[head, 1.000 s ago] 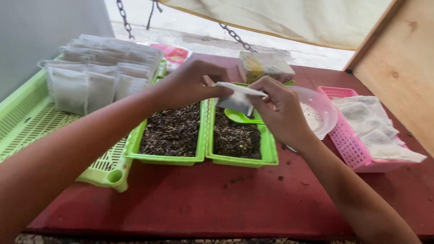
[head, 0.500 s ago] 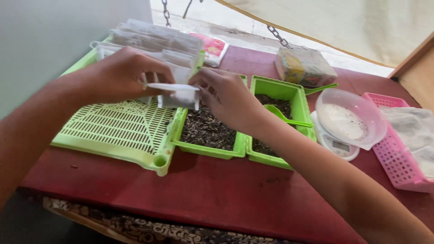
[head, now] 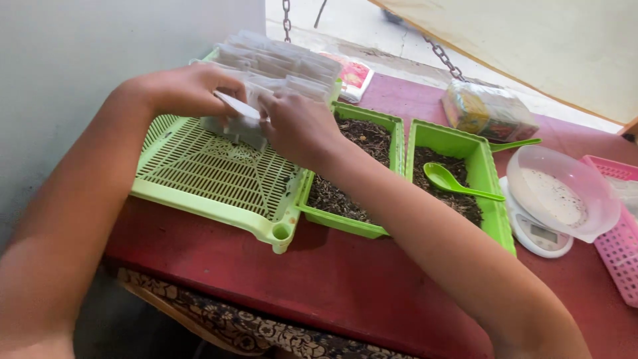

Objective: Filling small bags with tea leaves and weighing them on a digital scale

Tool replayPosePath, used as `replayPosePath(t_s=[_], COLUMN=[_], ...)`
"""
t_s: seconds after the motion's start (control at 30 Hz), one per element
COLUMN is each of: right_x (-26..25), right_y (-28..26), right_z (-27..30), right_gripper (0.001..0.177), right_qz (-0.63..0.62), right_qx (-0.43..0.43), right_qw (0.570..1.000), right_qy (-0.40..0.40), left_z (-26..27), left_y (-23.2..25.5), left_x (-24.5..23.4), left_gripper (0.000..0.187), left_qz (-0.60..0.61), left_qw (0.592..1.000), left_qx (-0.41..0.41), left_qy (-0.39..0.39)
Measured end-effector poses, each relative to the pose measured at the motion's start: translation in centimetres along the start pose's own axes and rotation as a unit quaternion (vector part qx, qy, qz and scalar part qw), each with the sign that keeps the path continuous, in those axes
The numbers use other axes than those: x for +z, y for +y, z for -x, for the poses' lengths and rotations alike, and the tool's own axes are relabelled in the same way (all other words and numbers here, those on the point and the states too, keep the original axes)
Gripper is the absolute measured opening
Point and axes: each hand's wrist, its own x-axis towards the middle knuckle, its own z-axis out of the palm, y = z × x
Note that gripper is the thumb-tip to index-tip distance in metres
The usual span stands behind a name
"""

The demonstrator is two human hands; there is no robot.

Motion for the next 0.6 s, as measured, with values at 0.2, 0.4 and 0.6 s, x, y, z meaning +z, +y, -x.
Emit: replayPosePath(t_s=[0.2, 0.4, 0.6], right_x=[1.7, -0.7, -0.3], right_y=[1.3, 3.4, 4.2], right_z=[0.4, 1.5, 1.4], right_gripper=[0.018, 0.018, 0.021], right_qz=[-0.012, -0.011, -0.016], right_qx=[0.038, 0.072, 0.108], right_qw=[0.999, 0.997, 0.994], right_qy=[0.001, 0.023, 0.004], left_z=[-1.9, -3.0, -2.8], left_y=[-3.7, -3.3, -4.3], left_x=[1.8, 2.3, 1.8], left_gripper=[0.035, 0.049, 0.018], left_qz=[0.035, -0.003, -0.022], left_qw=[0.988, 0.987, 0.978], left_qx=[0.151, 0.154, 0.182], left_qy=[0.013, 0.043, 0.105])
